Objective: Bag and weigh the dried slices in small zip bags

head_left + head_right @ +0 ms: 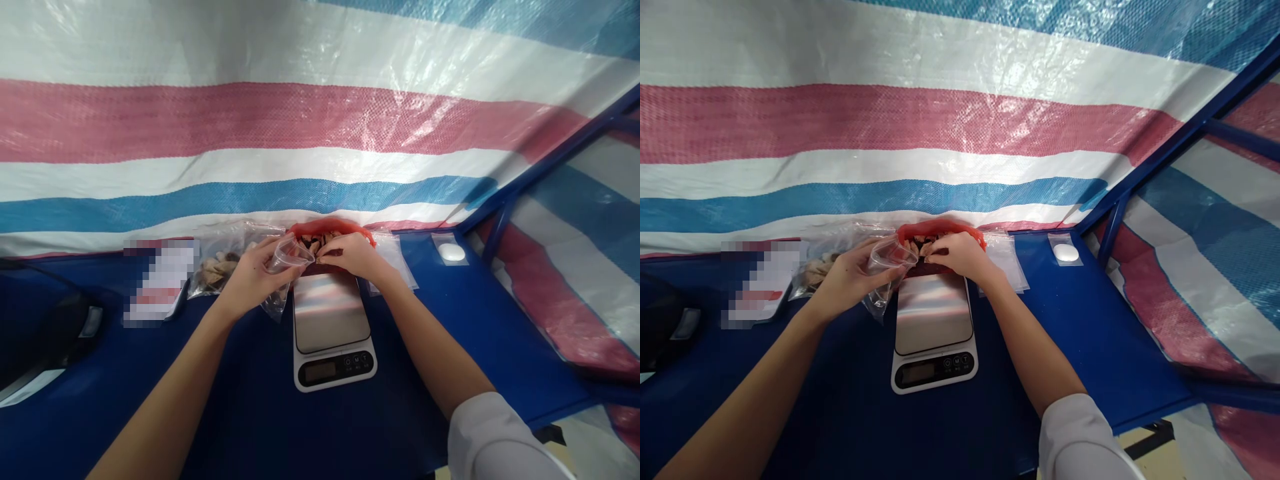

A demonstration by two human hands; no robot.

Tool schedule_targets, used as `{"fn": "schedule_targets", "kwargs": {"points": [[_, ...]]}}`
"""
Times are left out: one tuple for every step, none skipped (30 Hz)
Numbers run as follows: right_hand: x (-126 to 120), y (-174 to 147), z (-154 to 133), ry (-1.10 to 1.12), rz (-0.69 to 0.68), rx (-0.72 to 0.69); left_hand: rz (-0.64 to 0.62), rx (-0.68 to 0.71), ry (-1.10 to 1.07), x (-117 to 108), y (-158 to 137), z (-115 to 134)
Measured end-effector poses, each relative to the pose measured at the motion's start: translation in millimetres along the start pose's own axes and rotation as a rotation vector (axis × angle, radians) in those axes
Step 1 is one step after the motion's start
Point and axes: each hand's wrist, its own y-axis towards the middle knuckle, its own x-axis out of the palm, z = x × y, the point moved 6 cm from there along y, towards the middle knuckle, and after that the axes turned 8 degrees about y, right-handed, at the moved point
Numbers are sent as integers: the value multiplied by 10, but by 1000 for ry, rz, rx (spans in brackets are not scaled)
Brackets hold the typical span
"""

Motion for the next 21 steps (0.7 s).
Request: {"fn": "schedule_targets", "kwargs": {"points": [[-51,-7,-30,57,21,-13,-3,6,1,6,2,3],[-103,-16,-60,107,47,-22,-5,14,1,13,4,9],[-150,-26,-89,151,70,-26,-8,24,-1,24,6,19],[-191,-37,-117,190,91,-26,-14,33,-5,39,6,31],[-223,-49,-144,225,108,-22,-24,41,-12,61,5,44],[-247,-61,-170,257,121,-14,-37,47,-21,87,2,59],[-264,-72,-198,281,130,-6,-52,51,-29,115,-3,75],[-271,-82,-231,299,133,-2,-66,56,-35,144,-9,92],[-272,-91,-268,309,131,-1,-72,62,-37,168,-16,111],[-266,-97,-309,311,125,-4,-74,69,-36,189,-23,132],[-254,-102,-353,306,117,-11,-77,75,-32,207,-28,154],[-240,-105,-397,293,106,-21,-82,82,-26,225,-33,175],[-222,-106,-440,273,95,-35,-90,88,-20,242,-37,195],[-204,-106,-481,245,86,-52,-98,92,-16,257,-39,213],[-186,-105,-517,210,78,-70,-101,95,-14,267,-40,227],[-168,-103,-547,173,70,-88,-98,96,-13,273,-39,237],[-151,-100,-570,136,62,-103,-88,96,-14,273,-37,243],[-136,-96,-586,104,57,-113,-76,95,-15,271,-35,245],[-124,-92,-594,80,51,-116,-65,93,-17,269,-32,244],[-113,-87,-596,63,45,-112,-57,89,-19,267,-31,241],[-104,-83,-596,53,39,-106,-52,84,-23,266,-29,236]]}}
